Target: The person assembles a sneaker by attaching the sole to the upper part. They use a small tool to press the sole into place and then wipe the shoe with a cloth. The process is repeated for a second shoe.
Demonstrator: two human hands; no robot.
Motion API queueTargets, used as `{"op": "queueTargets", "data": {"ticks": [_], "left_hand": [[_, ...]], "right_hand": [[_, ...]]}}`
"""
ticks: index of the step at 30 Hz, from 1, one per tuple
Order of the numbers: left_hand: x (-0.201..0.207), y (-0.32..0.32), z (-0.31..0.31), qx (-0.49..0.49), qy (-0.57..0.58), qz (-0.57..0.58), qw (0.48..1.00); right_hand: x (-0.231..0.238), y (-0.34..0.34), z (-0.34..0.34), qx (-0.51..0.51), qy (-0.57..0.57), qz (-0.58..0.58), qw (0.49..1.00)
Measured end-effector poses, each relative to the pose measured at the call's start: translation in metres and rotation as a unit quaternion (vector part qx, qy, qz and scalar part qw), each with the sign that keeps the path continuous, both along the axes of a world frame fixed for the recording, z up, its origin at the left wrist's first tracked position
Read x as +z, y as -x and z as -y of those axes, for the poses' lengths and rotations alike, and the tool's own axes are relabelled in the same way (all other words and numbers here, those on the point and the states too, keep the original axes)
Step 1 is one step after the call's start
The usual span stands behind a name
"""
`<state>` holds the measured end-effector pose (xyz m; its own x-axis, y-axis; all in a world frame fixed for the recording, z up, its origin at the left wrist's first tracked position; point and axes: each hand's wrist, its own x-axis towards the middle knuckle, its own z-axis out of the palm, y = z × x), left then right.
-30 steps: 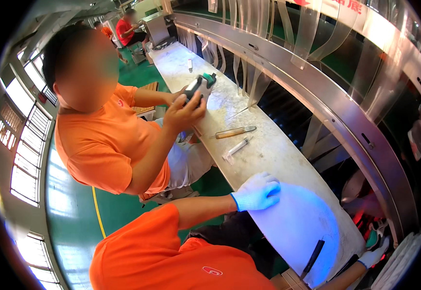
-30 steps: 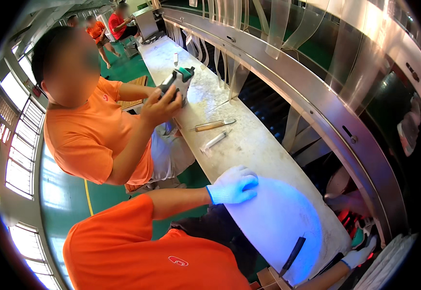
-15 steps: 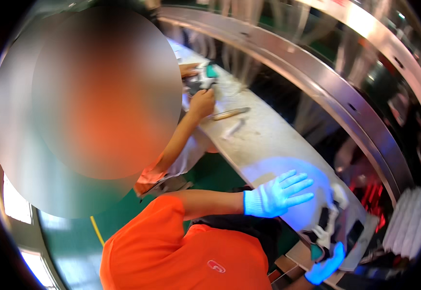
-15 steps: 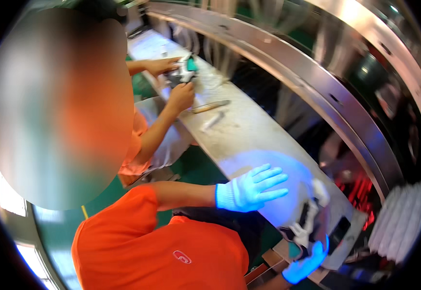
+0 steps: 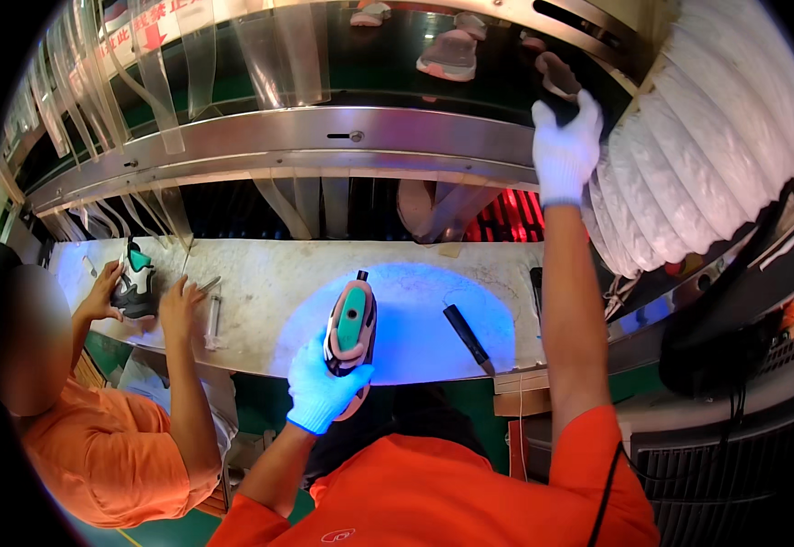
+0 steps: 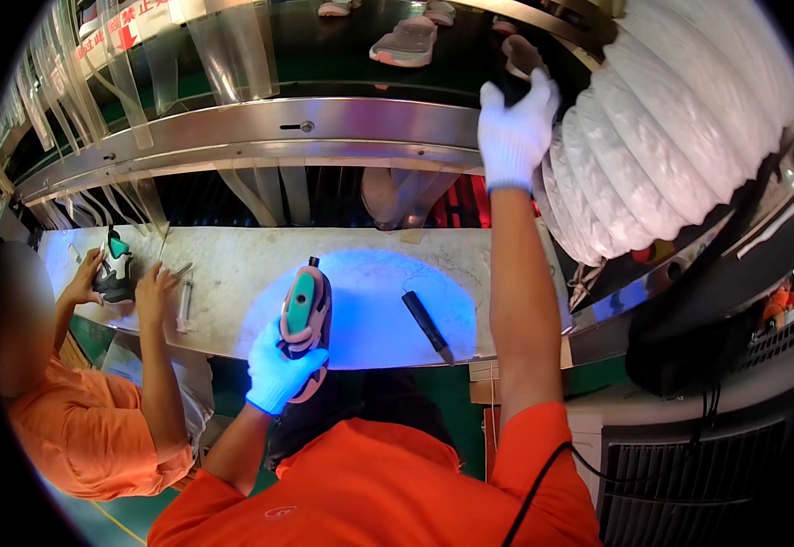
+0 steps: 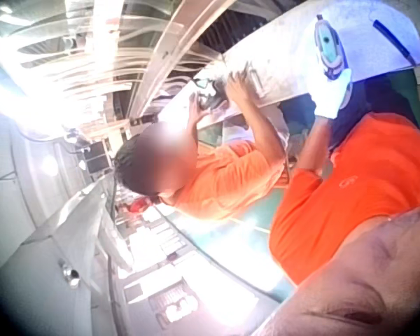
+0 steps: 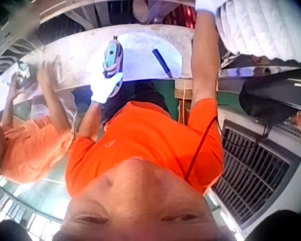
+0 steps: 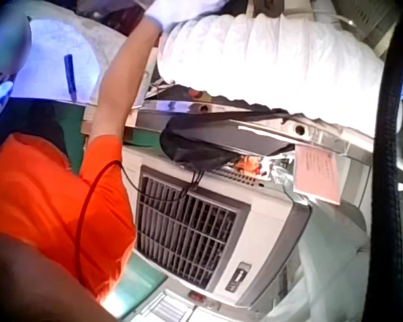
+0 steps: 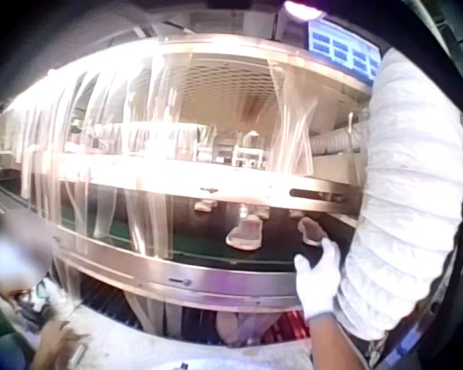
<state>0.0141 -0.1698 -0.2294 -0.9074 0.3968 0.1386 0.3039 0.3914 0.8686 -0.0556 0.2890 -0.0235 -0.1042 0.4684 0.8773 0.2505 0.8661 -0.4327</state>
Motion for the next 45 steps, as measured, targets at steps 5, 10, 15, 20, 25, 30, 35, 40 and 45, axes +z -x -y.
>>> {"op": "queueTargets", "data": {"ticks": [5,10,15,20,25,30,35,40,45], "left_hand": [[-0.003,0.006,-0.014,0.049,0.023,0.012,0.998],[0.004,0.001,-0.019,0.024,-0.156,0.080,0.984],[-0.018,-0.004,-0.009,0.055,-0.159,-0.041,0.985],[-0.035,-0.007,-0.008,0.049,-0.196,0.042,0.978],[-0.023,-0.001,-0.007,0.070,-0.063,0.019,0.995],[-0.020,-0.005,0.003,0.036,-0.039,-0.015,0.998],[-0.041,-0.047,0.028,-0.009,0.002,-0.100,0.995],[-0.068,-0.069,0.060,-0.053,0.032,-0.230,0.971],[-0.068,-0.029,0.053,-0.018,0.114,-0.430,0.896]], "right_hand": [[0.030,0.064,-0.069,-0.198,0.001,0.114,0.973],[0.047,0.082,-0.143,-0.121,0.095,0.368,0.917],[0.041,0.070,-0.069,-0.113,0.022,0.341,0.933],[0.037,0.071,-0.103,-0.117,0.024,0.358,0.926],[0.014,0.047,-0.045,0.020,-0.051,0.130,0.990],[-0.054,-0.086,0.114,0.274,-0.064,-0.004,0.959],[-0.162,-0.231,0.204,0.379,-0.174,0.236,0.878],[-0.248,-0.298,0.244,0.392,-0.013,0.312,0.865],[-0.268,-0.292,0.254,0.291,0.082,0.269,0.914]]}}
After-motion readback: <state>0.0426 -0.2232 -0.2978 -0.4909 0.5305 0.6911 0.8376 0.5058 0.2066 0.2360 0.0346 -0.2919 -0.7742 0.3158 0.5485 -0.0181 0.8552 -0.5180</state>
